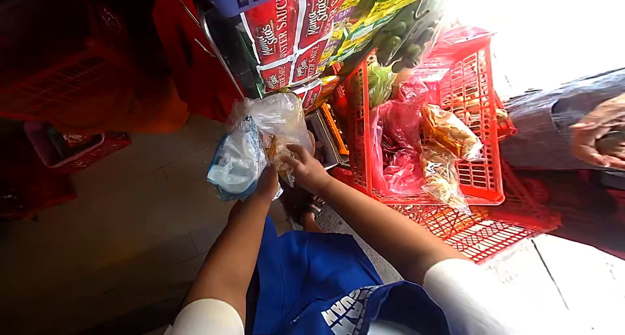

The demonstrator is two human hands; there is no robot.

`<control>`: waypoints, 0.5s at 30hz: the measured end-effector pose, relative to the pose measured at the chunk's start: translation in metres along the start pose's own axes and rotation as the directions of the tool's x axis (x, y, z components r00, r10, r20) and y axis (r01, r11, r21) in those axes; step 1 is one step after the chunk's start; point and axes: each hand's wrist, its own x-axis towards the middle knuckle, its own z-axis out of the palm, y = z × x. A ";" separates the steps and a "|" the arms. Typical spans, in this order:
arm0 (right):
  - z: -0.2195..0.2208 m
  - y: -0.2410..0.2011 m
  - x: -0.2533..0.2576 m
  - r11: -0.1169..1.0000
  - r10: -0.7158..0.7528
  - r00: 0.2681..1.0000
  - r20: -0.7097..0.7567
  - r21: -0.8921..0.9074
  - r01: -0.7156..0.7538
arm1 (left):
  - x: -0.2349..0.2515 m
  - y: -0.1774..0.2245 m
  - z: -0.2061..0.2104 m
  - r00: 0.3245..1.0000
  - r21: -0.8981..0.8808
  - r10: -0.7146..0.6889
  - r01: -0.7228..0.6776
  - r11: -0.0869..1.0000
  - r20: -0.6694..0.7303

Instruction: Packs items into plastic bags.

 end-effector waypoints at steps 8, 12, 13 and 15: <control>0.019 -0.005 0.056 0.924 0.377 0.825 0.421 -0.233 -0.303 | -0.020 -0.002 -0.001 0.993 0.001 -0.046 0.046 0.999 0.105; -0.012 -0.027 0.008 0.887 0.355 0.897 0.263 0.208 -0.412 | -0.058 0.002 -0.002 0.990 -0.604 0.102 -0.142 0.784 -0.100; -0.027 -0.029 -0.010 0.804 0.392 0.886 0.247 0.377 -0.460 | -0.069 0.008 -0.005 0.984 -0.717 0.119 -0.180 0.674 -0.135; -0.065 -0.037 -0.045 0.542 0.394 0.832 0.390 0.633 -0.553 | -0.093 0.023 -0.017 0.978 -0.843 0.137 -0.204 0.497 -0.156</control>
